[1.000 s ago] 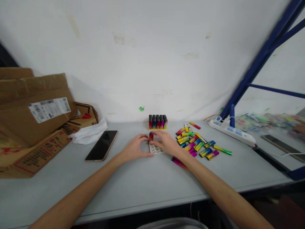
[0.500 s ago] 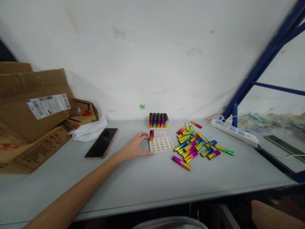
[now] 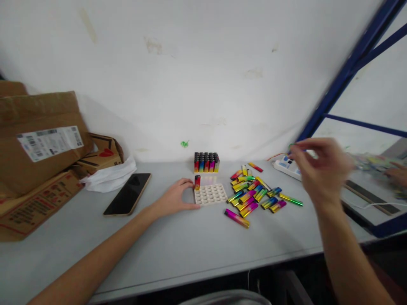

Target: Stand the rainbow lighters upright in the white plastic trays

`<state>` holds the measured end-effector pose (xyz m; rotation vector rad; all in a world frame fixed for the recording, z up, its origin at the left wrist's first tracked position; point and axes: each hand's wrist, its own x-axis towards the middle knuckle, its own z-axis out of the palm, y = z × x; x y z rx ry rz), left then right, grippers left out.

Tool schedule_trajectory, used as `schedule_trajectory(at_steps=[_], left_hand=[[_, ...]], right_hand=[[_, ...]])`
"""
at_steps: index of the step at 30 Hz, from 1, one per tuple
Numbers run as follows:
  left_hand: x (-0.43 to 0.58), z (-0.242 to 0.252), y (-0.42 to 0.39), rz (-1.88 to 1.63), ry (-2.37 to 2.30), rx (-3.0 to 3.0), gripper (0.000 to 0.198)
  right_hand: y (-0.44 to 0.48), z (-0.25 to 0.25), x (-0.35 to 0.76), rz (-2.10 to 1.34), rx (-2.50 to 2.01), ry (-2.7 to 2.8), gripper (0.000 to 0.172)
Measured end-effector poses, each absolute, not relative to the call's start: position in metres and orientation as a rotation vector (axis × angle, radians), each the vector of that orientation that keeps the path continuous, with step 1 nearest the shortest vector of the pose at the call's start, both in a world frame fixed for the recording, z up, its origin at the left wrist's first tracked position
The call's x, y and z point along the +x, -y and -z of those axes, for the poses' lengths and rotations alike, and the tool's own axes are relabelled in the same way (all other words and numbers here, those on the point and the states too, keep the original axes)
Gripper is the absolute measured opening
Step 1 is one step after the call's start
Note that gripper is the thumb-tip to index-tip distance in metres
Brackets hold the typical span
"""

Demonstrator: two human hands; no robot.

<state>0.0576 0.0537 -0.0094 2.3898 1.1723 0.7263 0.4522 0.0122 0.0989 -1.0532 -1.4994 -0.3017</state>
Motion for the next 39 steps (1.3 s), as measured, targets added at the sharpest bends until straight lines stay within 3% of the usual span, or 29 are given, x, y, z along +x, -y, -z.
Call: schedule_trajectory(at_steps=[5, 13, 19, 25, 32, 35, 39], left_hand=[[0.056, 0.014, -0.055, -0.732, -1.185, 2.404, 0.068], [0.057, 0.015, -0.056, -0.709, -1.187, 2.420, 0.067], [0.057, 0.017, -0.056, -0.705, -1.195, 2.420, 0.070], [0.056, 0.019, -0.057, -0.750, -1.174, 2.438, 0.068], [0.059, 0.009, -0.050, -0.719, -1.183, 2.399, 0.066], [0.060, 0.004, -0.047, -0.705, -1.171, 2.385, 0.065], [0.060, 0.002, -0.046, -0.713, -1.153, 2.379, 0.063]], right_hand=[[-0.125, -0.058, 0.478, 0.183, -1.922, 1.977, 0.030], [-0.160, -0.004, 0.491, 0.109, -2.161, 2.023, 0.019], [-0.145, -0.022, 0.485, 0.070, -1.965, 1.836, 0.029], [-0.112, -0.053, 0.417, -0.664, -1.104, 1.517, 0.041], [-0.076, -0.049, 0.331, -1.359, -0.710, 1.484, 0.044], [-0.064, -0.035, 0.311, -1.397, -0.744, 1.522, 0.046], [-0.055, -0.014, 0.298, -1.043, -1.018, 1.644, 0.051]])
